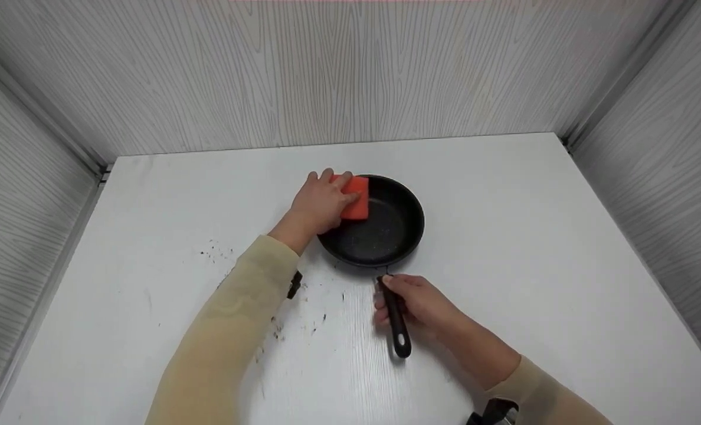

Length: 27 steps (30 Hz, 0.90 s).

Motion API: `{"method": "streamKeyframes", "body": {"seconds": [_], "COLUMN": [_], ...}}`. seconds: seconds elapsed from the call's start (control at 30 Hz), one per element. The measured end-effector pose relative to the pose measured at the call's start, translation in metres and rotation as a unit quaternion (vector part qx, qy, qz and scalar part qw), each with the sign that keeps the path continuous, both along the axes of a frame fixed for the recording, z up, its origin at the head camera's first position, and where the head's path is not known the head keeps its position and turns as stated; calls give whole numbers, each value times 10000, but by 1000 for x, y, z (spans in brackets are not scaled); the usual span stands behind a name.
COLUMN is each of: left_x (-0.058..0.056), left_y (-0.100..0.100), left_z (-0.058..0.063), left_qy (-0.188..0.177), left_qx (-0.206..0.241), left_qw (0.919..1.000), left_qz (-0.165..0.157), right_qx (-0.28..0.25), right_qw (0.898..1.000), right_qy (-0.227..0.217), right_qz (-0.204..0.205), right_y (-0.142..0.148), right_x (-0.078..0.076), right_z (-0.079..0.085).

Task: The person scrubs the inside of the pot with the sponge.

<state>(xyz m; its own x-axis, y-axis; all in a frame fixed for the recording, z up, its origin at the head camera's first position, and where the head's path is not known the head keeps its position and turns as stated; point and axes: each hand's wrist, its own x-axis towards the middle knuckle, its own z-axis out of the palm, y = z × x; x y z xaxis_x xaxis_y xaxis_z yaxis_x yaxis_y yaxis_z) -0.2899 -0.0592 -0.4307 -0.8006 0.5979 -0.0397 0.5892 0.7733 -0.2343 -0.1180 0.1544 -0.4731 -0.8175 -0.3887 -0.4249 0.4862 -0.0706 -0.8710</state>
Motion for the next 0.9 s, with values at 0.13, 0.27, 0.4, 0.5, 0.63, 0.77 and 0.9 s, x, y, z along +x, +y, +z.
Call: {"method": "streamKeyframes", "body": {"seconds": [0.13,0.27,0.4,0.5,0.63,0.77,0.9], "left_x": [5,9,12,15,17,20,23], "left_y": [-2,-4,-6,-8,-11,-14,-17], "left_z": [4,10,15,18,21,23,27], "left_qy": [-182,-352,-416,-466,-558,-734,-948], "left_qx": [29,-74,-258,-308,-308,-231,-158], "left_qw": [9998,9993,9987,9983,9978,9969,9952], "left_qz": [61,116,124,142,166,169,183], "right_qx": [-1,7,-78,-152,-194,-344,-479], "right_qw": [10000,10000,9998,9992,9979,9968,9962], "right_qy": [-19,-44,-110,-202,-257,-308,-356], "right_qz": [-6,-32,-144,-307,-565,-657,-635], "right_y": [0,-2,-4,-6,-9,-10,-10], "right_x": [1,2,3,4,4,4,6], "right_z": [1,3,3,3,4,5,5]}}
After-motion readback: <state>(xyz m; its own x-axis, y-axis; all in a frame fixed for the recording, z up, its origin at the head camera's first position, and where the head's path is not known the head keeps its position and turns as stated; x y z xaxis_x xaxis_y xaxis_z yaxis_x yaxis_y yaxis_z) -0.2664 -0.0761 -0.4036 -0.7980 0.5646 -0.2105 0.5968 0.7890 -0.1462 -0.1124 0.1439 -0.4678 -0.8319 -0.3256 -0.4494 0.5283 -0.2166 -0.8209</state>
